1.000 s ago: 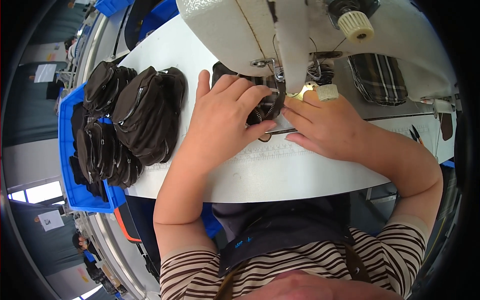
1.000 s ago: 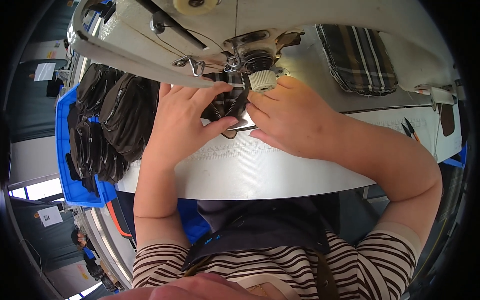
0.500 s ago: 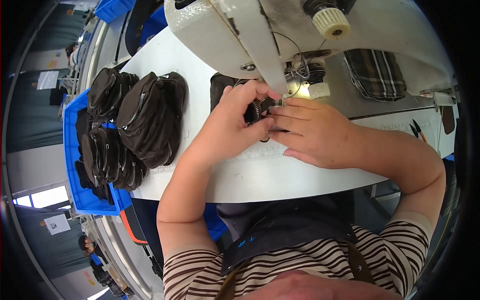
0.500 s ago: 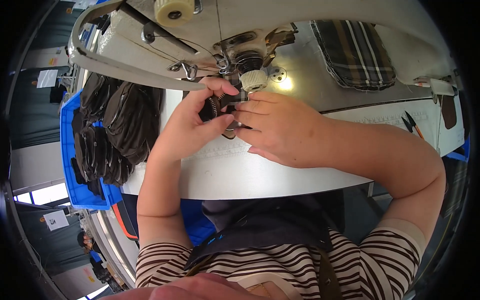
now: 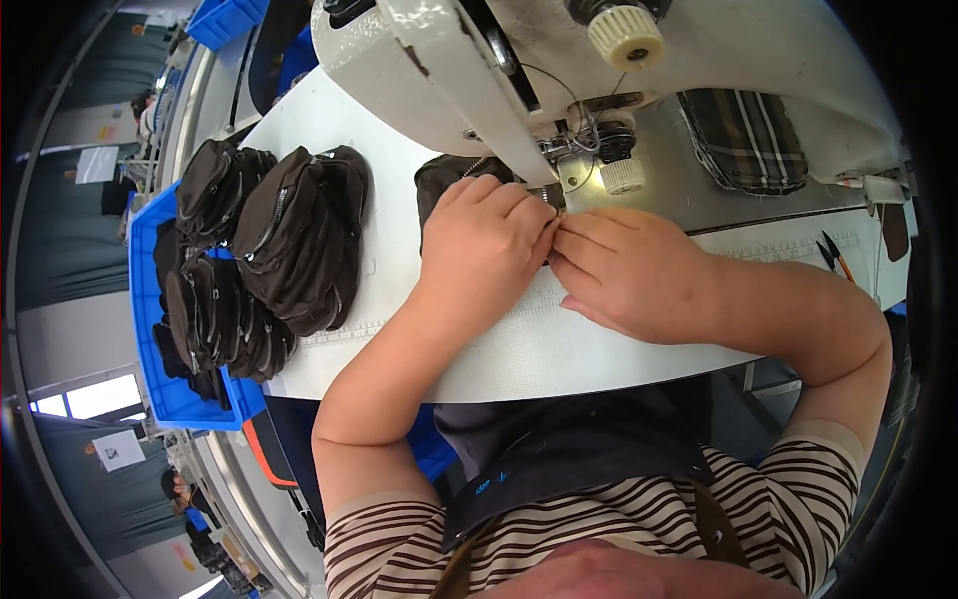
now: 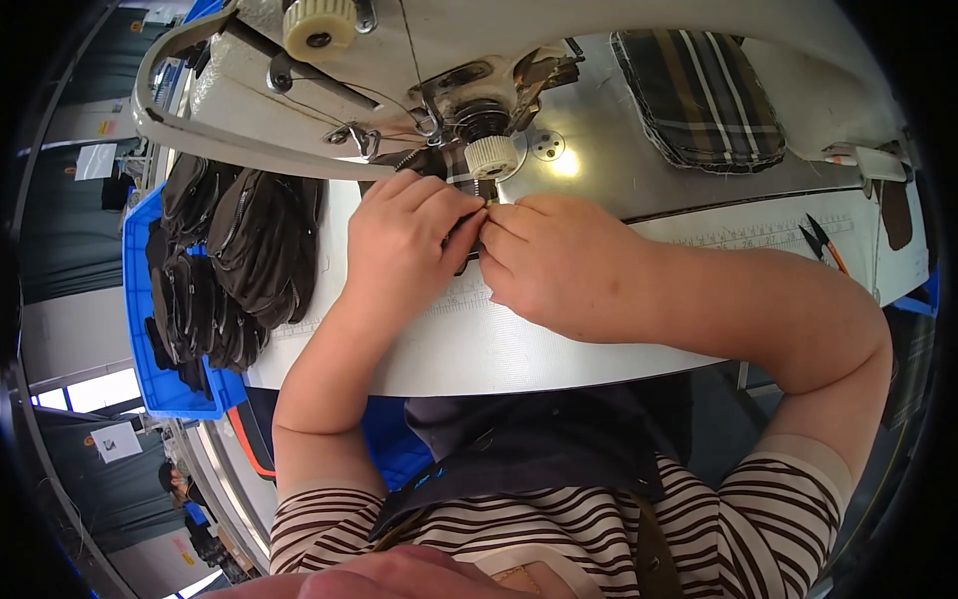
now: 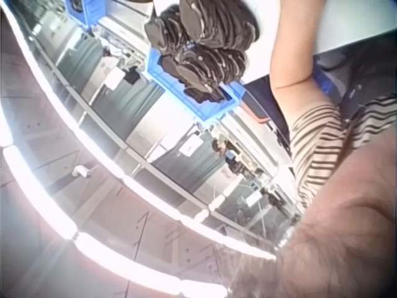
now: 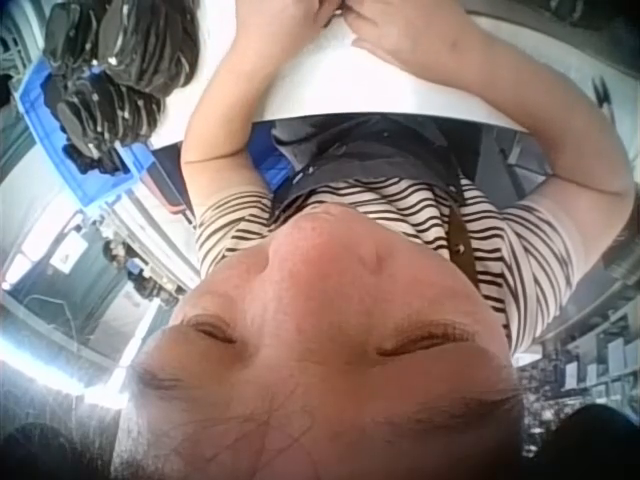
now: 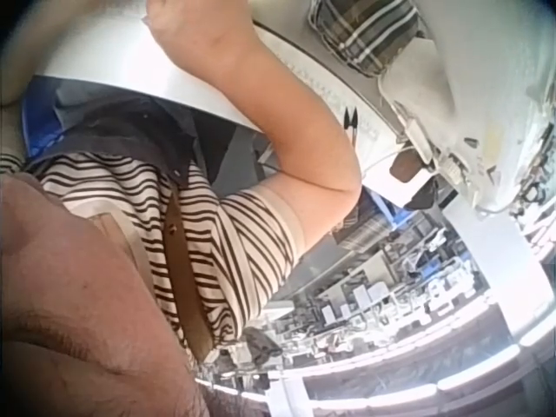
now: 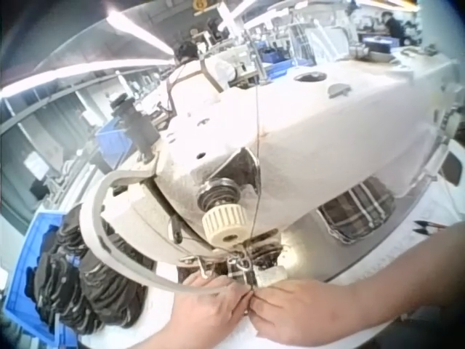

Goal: Sewing together pieces of leather to form small bags or pouches using an industrial sewing machine.

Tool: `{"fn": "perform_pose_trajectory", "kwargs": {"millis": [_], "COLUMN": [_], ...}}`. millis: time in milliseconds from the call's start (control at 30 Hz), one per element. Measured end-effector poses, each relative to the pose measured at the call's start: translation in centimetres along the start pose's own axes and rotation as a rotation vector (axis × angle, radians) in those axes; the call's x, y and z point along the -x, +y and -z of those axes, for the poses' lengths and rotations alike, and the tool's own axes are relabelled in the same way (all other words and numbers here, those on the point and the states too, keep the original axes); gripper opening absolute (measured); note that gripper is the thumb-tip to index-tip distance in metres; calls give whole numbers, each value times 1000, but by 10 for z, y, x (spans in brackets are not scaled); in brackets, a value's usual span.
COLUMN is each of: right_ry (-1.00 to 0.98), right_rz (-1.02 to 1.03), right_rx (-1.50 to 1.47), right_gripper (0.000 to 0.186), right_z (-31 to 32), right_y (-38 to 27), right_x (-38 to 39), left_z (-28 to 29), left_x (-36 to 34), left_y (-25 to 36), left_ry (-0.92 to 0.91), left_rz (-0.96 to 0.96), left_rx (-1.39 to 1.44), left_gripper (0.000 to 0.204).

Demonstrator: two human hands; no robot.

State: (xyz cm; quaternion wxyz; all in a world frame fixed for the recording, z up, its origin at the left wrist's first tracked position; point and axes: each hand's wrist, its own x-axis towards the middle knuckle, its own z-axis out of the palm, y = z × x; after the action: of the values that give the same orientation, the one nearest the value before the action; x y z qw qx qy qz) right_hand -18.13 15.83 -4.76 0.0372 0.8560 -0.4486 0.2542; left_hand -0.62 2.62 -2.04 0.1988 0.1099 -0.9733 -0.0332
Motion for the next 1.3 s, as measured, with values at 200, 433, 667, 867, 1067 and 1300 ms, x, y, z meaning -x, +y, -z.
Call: {"fn": "perform_pose_trajectory", "kwargs": {"millis": [200,433,667,867,1067,1300], "right_ry": [8,-96,80,45,42,13], "right_rz": [38,31,79,76,86,65], "right_rx": [31,50,86,60,110,79], "right_gripper": [24,43,25,25,26,31], "right_z": [-1,-1,-3,-2,1,3], "right_y": [1,-2,-1,-3,-5,-7], "right_x": [0,5,2,2,3,0], "left_z": [3,1,1,6,9,5], "left_x": [2,3,3,4,1,9], "left_y": [2,0,0,7,10,10], "left_ry": [-49,-54,-51,-68,-61,-71], "left_rz": [21,25,30,42,-3,-17], "left_rx": [120,153,185,162,84,75], "left_gripper": [21,22,22,25,30,33]}}
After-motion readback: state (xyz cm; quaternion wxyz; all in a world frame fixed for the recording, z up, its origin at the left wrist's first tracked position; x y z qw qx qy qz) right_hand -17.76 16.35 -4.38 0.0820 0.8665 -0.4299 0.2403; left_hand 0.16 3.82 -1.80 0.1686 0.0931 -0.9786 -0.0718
